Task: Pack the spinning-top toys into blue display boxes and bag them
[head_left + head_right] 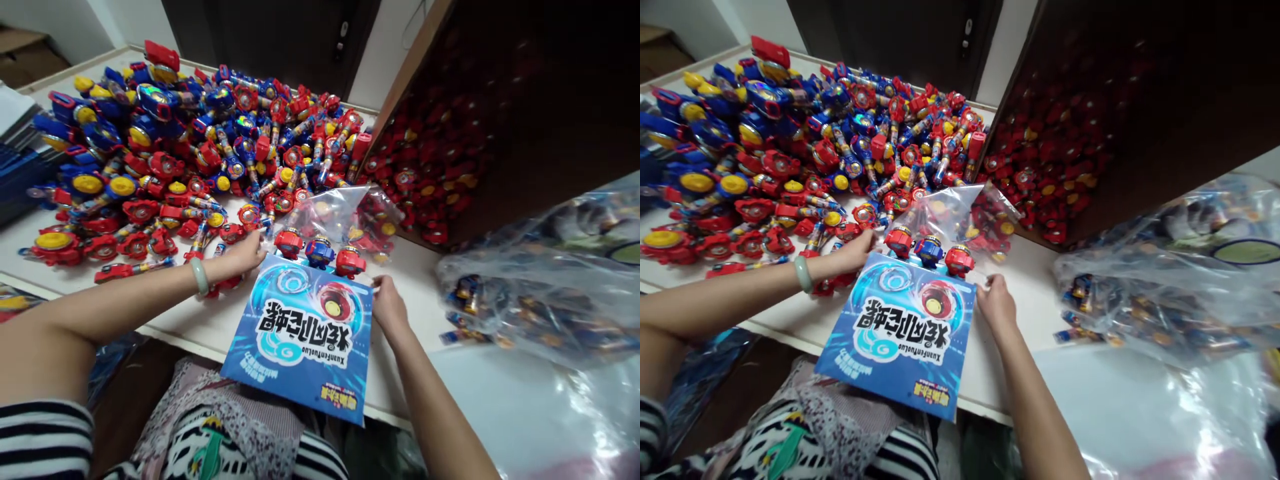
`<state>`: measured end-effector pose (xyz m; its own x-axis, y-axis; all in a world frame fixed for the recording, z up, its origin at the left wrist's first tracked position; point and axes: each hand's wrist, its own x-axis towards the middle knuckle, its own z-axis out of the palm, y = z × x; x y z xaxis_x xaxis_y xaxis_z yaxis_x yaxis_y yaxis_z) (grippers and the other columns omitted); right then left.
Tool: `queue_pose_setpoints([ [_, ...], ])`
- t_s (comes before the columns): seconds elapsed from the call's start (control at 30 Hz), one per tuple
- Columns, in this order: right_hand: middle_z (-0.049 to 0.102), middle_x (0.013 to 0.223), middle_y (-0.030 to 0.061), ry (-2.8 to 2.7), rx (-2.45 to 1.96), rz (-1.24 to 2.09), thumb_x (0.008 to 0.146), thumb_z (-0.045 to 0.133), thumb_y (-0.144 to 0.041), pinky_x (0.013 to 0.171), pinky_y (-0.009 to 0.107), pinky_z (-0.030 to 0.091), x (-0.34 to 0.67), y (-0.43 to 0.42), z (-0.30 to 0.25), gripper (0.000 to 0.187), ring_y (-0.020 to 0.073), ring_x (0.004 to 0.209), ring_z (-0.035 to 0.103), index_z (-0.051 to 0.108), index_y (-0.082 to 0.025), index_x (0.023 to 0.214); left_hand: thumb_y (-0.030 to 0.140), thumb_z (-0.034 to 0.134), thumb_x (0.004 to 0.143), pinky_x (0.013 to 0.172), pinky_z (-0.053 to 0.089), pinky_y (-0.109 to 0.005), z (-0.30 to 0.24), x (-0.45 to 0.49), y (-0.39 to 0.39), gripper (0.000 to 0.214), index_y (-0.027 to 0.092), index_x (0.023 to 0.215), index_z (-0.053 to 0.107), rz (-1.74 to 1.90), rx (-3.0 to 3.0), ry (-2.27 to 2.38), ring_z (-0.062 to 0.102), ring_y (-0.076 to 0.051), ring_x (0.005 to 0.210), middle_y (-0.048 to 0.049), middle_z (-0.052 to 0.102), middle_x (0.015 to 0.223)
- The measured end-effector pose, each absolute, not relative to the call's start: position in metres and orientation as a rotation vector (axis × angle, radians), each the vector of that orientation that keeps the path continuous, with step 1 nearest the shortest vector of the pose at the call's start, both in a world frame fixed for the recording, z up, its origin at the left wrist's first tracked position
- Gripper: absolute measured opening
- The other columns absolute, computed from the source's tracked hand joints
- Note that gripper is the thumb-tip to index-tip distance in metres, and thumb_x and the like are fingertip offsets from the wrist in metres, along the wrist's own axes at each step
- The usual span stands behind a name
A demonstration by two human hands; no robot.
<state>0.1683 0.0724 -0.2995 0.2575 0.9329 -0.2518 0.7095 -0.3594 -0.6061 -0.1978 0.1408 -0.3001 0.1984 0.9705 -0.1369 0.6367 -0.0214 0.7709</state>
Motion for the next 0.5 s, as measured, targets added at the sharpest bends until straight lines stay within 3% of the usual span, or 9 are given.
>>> queue_pose_setpoints([
  [0.1,0.068,0.131,0.0124,-1.929,-2.054,0.545,0.083,0.061,-0.034,0.089,0.039,0.052,0.168,0.089,-0.291,0.047,0.0317,0.115,0.065,0.061,-0.026,0.13,0.021,0.06,0.083,0.095,0.05,-0.04,-0.288,-0.192,0.158,0.042,0.015,0.124,0.058,0.469,2.167,1.501,0.061,-0.028,0.108,-0.0166,0.063,0.12],
  [0.23,0.076,0.108,0.0122,-2.139,-2.122,0.68,0.088,0.058,-0.036,0.079,0.034,0.049,0.16,0.112,-0.289,0.027,0.0314,0.101,0.069,0.072,-0.023,0.107,0.013,0.052,0.086,0.09,0.05,-0.036,-0.285,-0.18,0.182,0.024,0.016,0.102,0.069,0.257,2.357,1.452,0.064,-0.026,0.1,-0.0131,0.07,0.106],
  [0.37,0.072,0.119,0.0197,-1.982,-2.176,0.613,0.096,0.039,-0.028,0.085,0.038,0.05,0.16,0.118,-0.296,0.039,0.0313,0.105,0.068,0.066,-0.013,0.119,0.016,0.049,0.09,0.09,0.049,-0.035,-0.29,-0.178,0.193,0.025,0.016,0.105,0.069,0.432,2.362,1.48,0.064,-0.026,0.102,-0.0136,0.07,0.108],
  [0.5,0.075,0.117,0.0101,-2.041,-2.035,0.828,0.091,0.056,-0.028,0.091,0.035,0.053,0.163,0.12,-0.299,0.031,0.0274,0.107,0.069,0.071,-0.02,0.116,0.018,0.046,0.093,0.087,0.048,-0.032,-0.293,-0.183,0.188,0.021,0.018,0.096,0.067,0.599,2.339,1.439,0.063,-0.023,0.097,-0.0108,0.069,0.1],
])
